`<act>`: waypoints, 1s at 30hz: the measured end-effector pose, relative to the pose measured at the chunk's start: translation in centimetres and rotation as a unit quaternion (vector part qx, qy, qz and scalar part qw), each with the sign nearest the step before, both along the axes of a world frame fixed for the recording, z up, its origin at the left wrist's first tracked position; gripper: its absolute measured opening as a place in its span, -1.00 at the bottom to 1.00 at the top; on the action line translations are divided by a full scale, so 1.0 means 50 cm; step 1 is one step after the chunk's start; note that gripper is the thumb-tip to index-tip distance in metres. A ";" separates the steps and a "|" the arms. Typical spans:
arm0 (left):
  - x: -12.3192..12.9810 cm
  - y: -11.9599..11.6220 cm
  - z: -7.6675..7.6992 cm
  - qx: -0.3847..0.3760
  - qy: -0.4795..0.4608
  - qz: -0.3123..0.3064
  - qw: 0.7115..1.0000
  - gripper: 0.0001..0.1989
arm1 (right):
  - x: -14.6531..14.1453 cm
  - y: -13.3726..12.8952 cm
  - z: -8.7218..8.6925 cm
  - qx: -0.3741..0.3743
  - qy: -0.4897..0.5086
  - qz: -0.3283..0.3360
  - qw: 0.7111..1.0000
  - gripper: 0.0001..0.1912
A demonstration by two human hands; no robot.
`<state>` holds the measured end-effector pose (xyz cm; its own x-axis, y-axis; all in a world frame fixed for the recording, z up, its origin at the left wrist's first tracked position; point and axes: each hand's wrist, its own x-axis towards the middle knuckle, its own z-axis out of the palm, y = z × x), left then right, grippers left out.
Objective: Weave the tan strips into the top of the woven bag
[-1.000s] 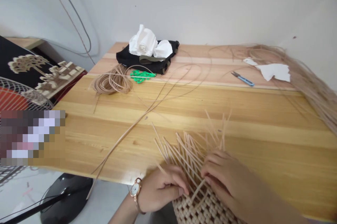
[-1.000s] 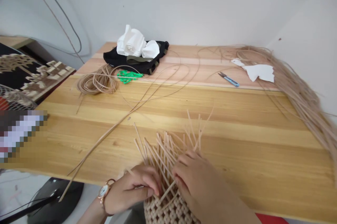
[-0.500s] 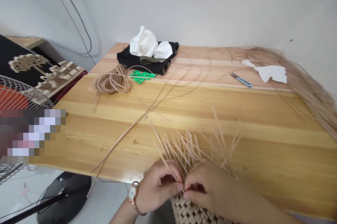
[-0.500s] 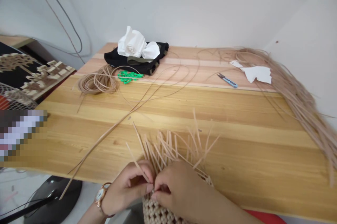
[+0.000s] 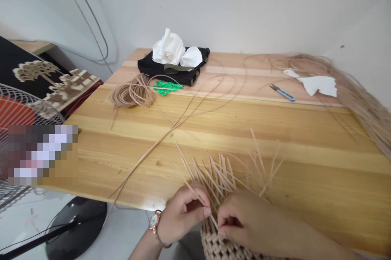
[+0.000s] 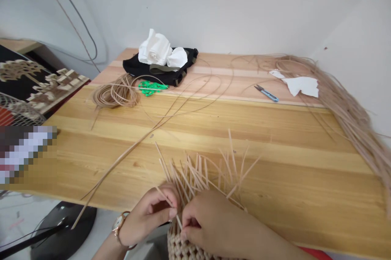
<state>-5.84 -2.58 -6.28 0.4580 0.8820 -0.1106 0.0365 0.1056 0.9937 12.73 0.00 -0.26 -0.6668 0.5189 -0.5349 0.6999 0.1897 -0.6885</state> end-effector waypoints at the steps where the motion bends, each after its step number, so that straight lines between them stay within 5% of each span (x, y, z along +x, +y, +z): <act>1: 0.003 -0.001 0.002 0.000 -0.006 0.000 1.000 -0.83 | 0.001 0.001 0.006 0.019 -0.006 0.009 1.000 -0.84; 7: 0.033 -0.004 0.017 0.022 -0.004 -0.034 0.999 -0.87 | -0.011 0.006 0.039 0.065 -0.077 0.020 0.995 -0.89; 14: 0.049 -0.003 0.013 0.041 0.006 -0.040 0.998 -0.89 | 0.002 -0.011 0.049 0.014 -0.160 -0.066 0.985 -0.85; 21: 0.040 -0.005 0.010 0.054 0.031 -0.058 0.996 -0.86 | 0.030 -0.015 0.030 -0.006 -0.114 -0.101 0.988 -0.88; 30: 0.034 -0.014 0.011 0.125 0.066 0.011 0.990 -0.81 | -0.004 -0.001 -0.006 -0.053 -0.016 -0.077 0.995 -0.92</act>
<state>-4.12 -3.28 -5.73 0.4353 0.8986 0.0557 0.1680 -0.1419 0.9755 12.51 -0.04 -0.58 -0.5648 0.5531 -0.6124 0.7374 0.0051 -0.6754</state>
